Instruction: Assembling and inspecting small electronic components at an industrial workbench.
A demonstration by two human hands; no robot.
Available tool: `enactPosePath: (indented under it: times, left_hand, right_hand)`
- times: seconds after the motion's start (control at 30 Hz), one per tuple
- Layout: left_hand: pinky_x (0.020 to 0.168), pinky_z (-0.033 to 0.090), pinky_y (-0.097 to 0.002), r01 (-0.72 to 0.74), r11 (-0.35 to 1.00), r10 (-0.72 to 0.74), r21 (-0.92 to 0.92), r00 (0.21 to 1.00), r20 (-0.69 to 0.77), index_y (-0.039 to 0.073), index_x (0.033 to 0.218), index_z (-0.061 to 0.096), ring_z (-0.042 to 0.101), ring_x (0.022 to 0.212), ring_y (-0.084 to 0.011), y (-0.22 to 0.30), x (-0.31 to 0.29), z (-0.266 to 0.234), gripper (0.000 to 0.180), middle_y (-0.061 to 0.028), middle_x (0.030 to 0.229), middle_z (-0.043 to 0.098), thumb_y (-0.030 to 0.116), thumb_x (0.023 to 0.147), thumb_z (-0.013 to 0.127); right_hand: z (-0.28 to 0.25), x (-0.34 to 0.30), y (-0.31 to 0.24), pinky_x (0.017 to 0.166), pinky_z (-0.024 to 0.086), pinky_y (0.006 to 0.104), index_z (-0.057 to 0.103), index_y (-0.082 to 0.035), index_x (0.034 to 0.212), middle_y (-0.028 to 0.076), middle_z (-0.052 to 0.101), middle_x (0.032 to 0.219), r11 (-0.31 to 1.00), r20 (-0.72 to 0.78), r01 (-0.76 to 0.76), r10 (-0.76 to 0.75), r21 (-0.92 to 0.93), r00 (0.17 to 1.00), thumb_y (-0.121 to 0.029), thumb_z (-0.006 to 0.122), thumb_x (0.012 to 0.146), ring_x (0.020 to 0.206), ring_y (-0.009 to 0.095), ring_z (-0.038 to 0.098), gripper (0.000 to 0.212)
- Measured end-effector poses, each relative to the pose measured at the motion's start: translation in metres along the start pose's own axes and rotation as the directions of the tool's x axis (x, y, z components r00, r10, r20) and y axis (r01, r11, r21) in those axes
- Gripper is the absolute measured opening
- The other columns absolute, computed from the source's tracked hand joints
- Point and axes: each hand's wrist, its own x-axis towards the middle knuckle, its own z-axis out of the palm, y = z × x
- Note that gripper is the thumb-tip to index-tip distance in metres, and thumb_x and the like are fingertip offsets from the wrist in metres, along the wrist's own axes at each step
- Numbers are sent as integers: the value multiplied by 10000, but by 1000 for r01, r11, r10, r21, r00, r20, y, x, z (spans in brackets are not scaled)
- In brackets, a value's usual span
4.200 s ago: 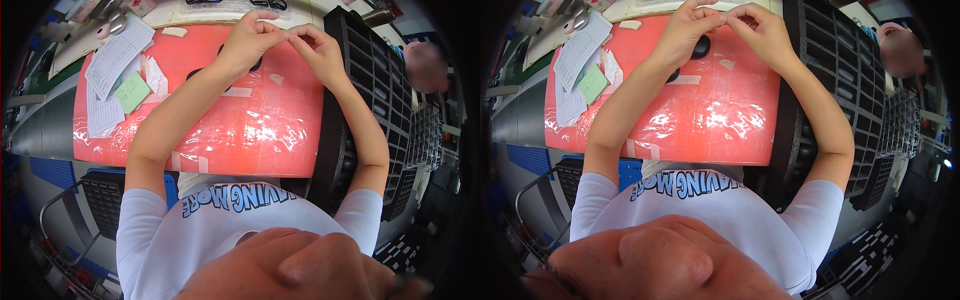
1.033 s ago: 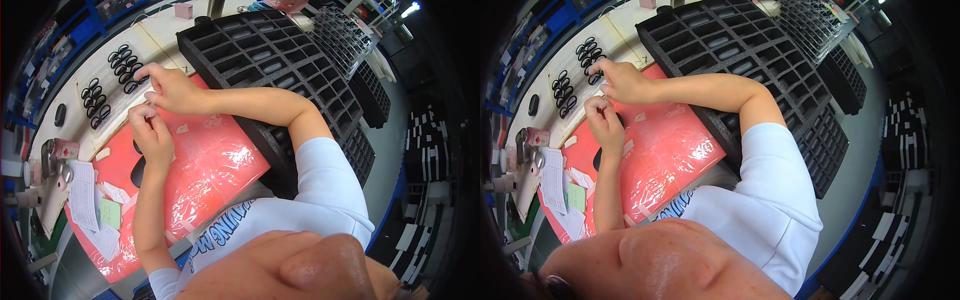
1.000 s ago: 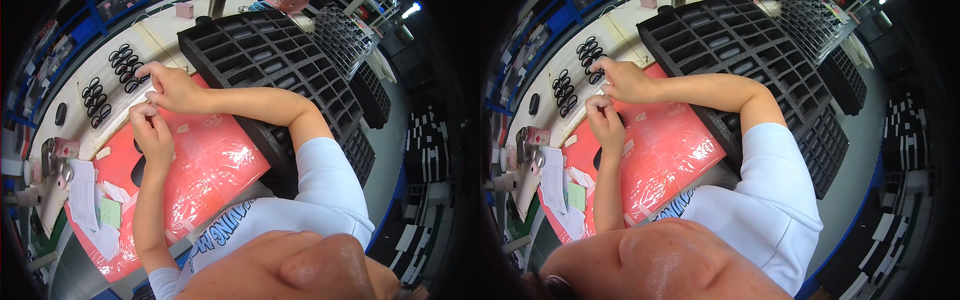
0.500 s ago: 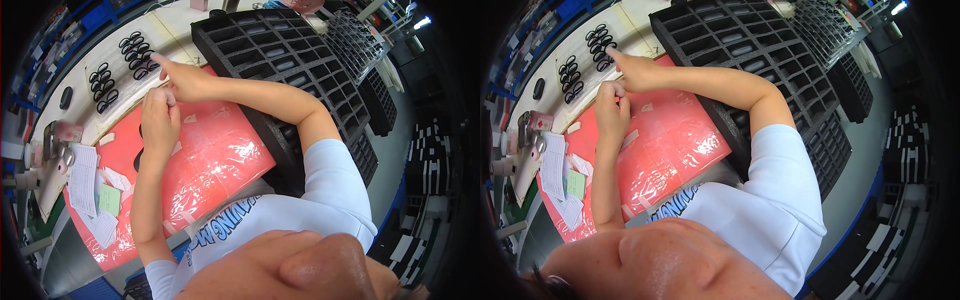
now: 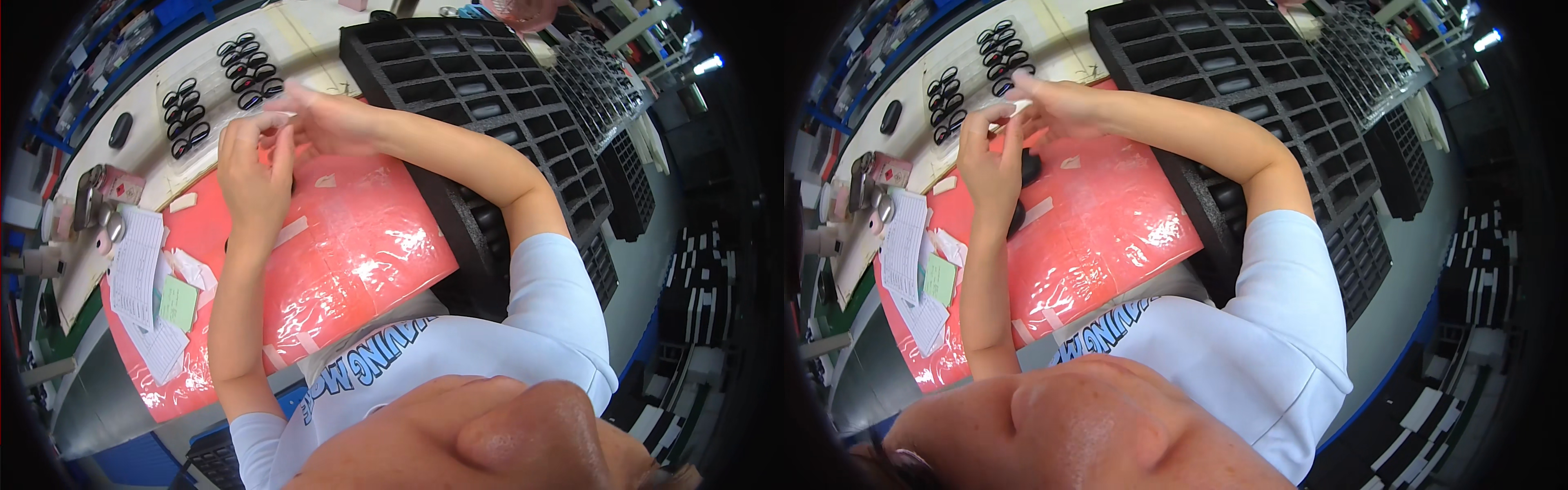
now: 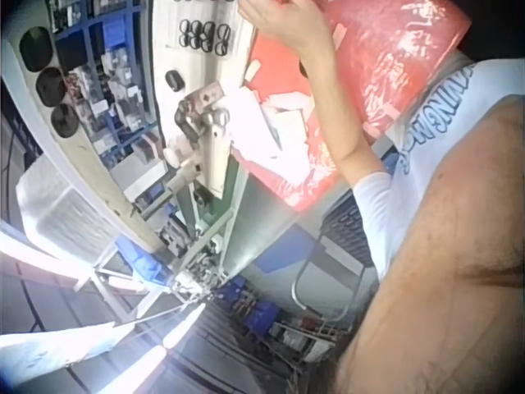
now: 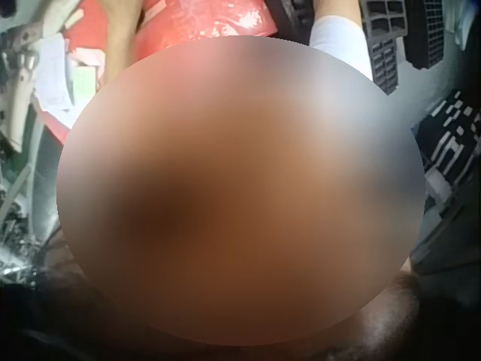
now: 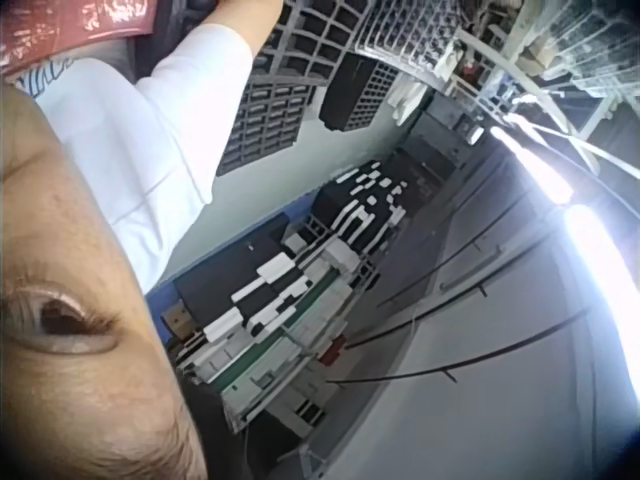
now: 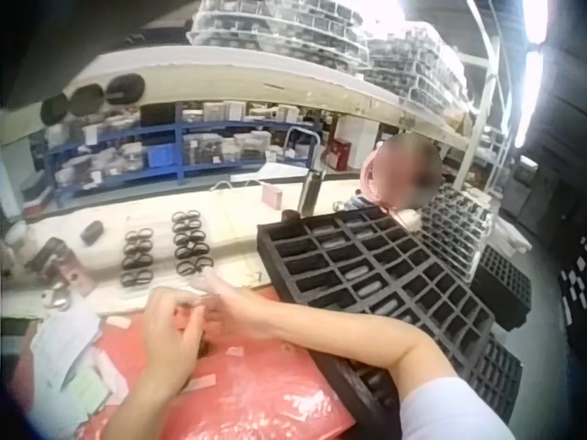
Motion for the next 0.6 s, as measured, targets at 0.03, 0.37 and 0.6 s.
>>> enactPosePath:
  times: [0.03, 0.37, 0.6]
  left_hand:
    - [721, 427, -380, 48, 998, -49, -36, 999, -23, 58, 876, 626, 551, 809, -260, 0, 0, -3, 108, -80, 838, 588, 31, 777, 660]
    - [774, 361, -336, -112, 992, 118, 59, 989, -95, 117, 820, 687, 566, 785, -191, -9, -5, 5, 116, -8, 786, 611, 139, 722, 745]
    - [760, 329, -357, -164, 984, 173, 62, 965, -196, 135, 705, 663, 540, 772, -182, -12, -4, 4, 111, 19, 711, 580, 165, 651, 756]
  right_hand:
    - [11, -5, -3, 964, 395, 393, 256, -62, 1457, 128, 440, 1371, 1000, 25, -14, 14, -2, 1000, -662, 204, 942, 1212, 225, 468, 792]
    - [31, -25, -1, 1128, 220, 448, 200, -92, 1477, 104, 271, 1495, 985, 273, -110, 70, 135, 959, -859, 131, 744, 1385, 263, 267, 1063]
    - [42, -26, 0, 1092, 291, 456, 233, -109, 1456, 64, 287, 1473, 986, 254, -87, 49, 141, 966, -842, 97, 760, 1364, 239, 305, 1020]
